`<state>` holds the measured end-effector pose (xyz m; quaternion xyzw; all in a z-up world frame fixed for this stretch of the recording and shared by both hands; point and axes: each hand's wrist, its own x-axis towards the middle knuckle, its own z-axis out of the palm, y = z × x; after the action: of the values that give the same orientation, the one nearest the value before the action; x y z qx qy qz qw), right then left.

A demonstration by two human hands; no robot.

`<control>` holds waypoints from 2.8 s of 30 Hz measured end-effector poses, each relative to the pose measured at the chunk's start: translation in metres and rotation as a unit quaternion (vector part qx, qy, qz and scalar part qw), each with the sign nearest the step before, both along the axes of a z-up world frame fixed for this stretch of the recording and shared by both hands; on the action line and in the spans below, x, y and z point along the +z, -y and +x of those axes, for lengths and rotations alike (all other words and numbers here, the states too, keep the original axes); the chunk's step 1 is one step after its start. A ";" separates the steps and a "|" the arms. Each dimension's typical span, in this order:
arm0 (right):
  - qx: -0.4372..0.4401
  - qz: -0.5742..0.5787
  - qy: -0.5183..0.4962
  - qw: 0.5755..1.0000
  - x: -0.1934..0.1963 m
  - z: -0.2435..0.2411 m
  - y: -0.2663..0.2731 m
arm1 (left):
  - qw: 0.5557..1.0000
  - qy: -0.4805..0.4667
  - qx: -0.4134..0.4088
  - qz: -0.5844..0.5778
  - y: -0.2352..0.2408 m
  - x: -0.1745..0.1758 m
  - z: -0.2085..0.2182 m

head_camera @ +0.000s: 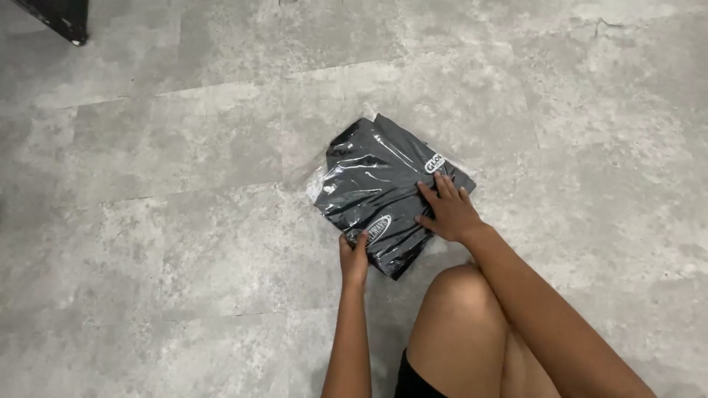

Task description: Folding a black shirt and placing it inside a clear plastic bag for packaging.

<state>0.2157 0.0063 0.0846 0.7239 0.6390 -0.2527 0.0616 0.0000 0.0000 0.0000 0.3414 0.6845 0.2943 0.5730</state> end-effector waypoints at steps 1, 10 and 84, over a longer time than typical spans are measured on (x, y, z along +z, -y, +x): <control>-0.006 -0.005 0.002 1.000 -0.001 0.006 0.005 | 1.000 0.002 -0.006 -0.005 0.003 -0.003 -0.001; -0.108 0.322 0.029 0.940 -0.029 0.121 0.139 | 0.981 -0.025 0.159 0.105 0.025 0.038 0.004; -0.907 0.027 -0.341 0.246 0.067 0.041 0.814 | 0.486 -0.090 -0.868 0.051 0.597 0.143 0.290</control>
<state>0.2566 -0.8074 0.1512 0.6735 -0.4712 -0.3472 -0.4515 0.2902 -0.5974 0.1431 0.8157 0.0731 -0.3499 0.4548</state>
